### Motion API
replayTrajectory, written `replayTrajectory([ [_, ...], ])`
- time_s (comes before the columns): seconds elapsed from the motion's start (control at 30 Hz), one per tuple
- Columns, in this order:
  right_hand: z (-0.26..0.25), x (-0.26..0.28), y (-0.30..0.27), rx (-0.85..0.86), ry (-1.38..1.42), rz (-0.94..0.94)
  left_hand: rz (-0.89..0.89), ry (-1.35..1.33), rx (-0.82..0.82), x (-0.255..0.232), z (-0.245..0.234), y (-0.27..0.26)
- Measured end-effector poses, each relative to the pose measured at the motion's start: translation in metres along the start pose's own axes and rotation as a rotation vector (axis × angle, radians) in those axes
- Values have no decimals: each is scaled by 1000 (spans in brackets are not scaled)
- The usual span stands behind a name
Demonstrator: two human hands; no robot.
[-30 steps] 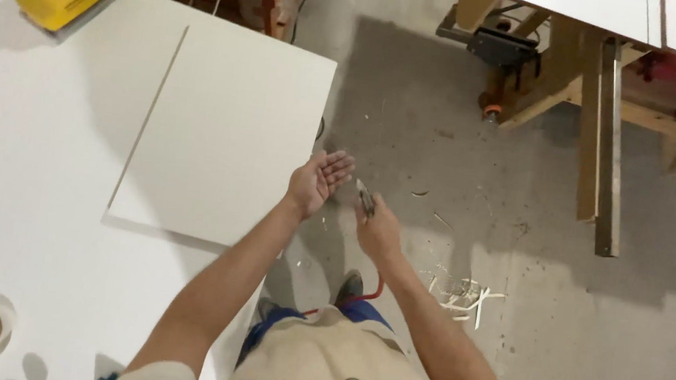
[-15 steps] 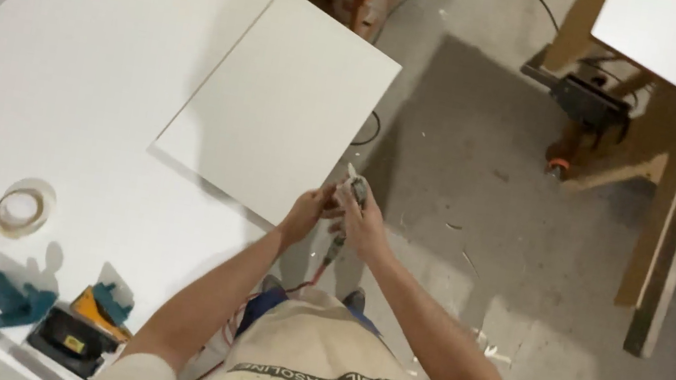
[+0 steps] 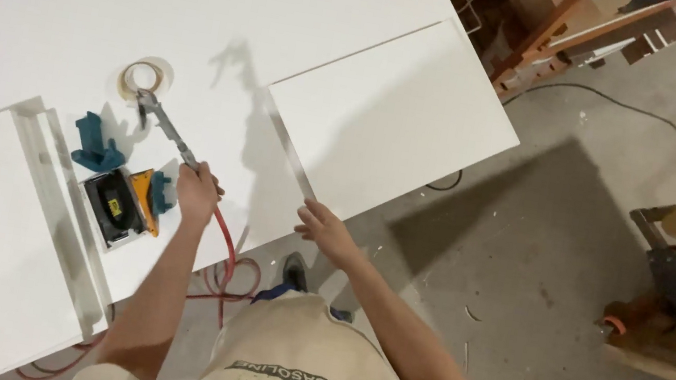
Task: The person uses a yellow electric sander to smooth the surface of a white rectangular board on a workbench. After sanding, the person picks up a pneumatic air gun and uses it to blow dust off the board before moving the board to another location.
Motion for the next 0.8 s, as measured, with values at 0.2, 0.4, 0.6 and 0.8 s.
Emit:
replayTrajectory([
  [0.2,-92,-40,-3,-349,121,205,-16,415,-121,112,78,153],
  [0.4,-197,-64,32,-703,660,95,-96,528,-124,53,54,124],
  [0.6,-208,-73,83,-648,860,181,-97,627,-138,4,52,95],
  [0.8,-193,-86,80,-452,784,340,228,943,-28,-56,125,135],
])
Point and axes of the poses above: each hand's wrist, its own y-axis towards the middle knuckle, its own z-axis out of the palm, x = y × z, the point moved 3 cm from there along y, towards the middle knuckle, and after that the axes turned 9 degrees about y, right-handed, at the moved point
